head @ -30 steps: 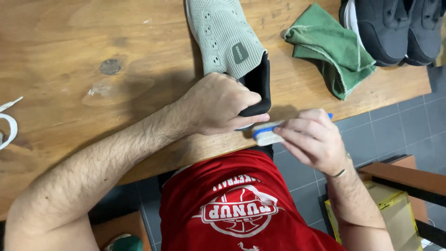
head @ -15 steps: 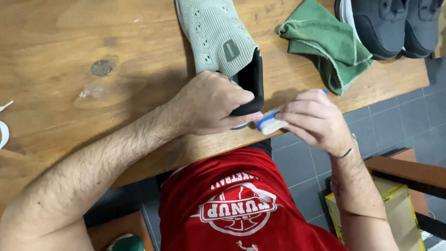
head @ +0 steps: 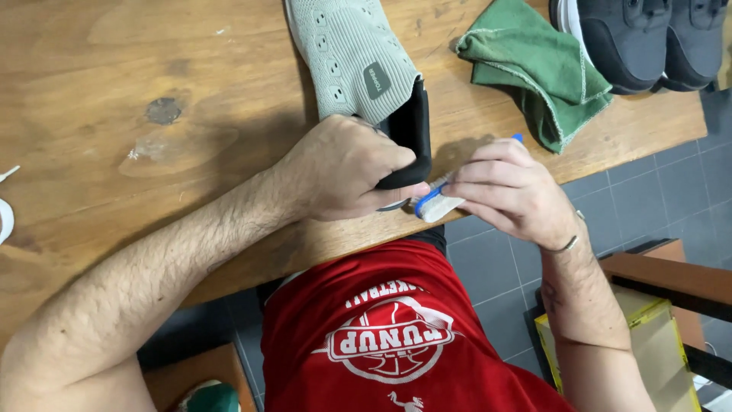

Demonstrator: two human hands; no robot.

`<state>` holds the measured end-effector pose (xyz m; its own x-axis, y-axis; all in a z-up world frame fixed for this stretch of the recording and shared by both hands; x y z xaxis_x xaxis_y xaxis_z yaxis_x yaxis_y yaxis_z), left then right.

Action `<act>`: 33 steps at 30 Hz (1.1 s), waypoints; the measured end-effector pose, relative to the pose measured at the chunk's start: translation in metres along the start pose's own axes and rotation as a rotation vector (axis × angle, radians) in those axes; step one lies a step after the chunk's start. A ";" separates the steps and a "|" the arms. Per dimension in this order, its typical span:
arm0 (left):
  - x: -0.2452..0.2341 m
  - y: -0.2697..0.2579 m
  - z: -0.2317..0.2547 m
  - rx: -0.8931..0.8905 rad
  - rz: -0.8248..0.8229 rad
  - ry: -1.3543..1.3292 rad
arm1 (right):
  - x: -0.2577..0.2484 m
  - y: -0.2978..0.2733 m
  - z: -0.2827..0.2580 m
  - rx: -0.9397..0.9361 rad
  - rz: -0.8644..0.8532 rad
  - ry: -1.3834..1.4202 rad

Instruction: Cleaning a sneaker using a brush and a cloth on a wooden workbench in a shoe section.

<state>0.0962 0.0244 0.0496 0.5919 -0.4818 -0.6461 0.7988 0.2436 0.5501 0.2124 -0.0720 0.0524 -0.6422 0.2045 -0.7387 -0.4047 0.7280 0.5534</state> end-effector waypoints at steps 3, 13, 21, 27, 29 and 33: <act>0.001 -0.001 0.002 0.011 -0.006 0.007 | 0.005 -0.005 0.018 0.000 -0.002 -0.047; 0.005 0.000 0.002 -0.020 -0.009 0.070 | 0.029 0.007 -0.044 -0.043 0.028 -0.189; 0.011 -0.002 -0.007 -0.075 -0.009 0.109 | 0.053 0.004 -0.071 0.029 0.061 -0.460; 0.001 -0.002 -0.005 -0.076 0.070 0.054 | 0.023 -0.010 -0.071 0.067 0.055 -0.561; 0.002 -0.003 -0.004 -0.077 0.069 0.063 | 0.024 -0.007 -0.072 0.073 0.057 -0.558; 0.008 -0.001 -0.004 -0.068 0.068 0.092 | 0.046 0.013 -0.072 0.059 0.086 -0.523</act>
<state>0.1005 0.0237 0.0413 0.6501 -0.3835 -0.6559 0.7598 0.3309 0.5596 0.1312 -0.1000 0.0533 -0.2550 0.5532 -0.7931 -0.3178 0.7267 0.6090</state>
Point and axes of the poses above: each hand's wrist, its own y-axis towards the middle knuckle, its own x-axis out of the palm, z = x × y, the point moved 10 cm from there along y, towards the middle knuckle, and after that the axes turned 7 degrees about z, right-handed, at the moved point
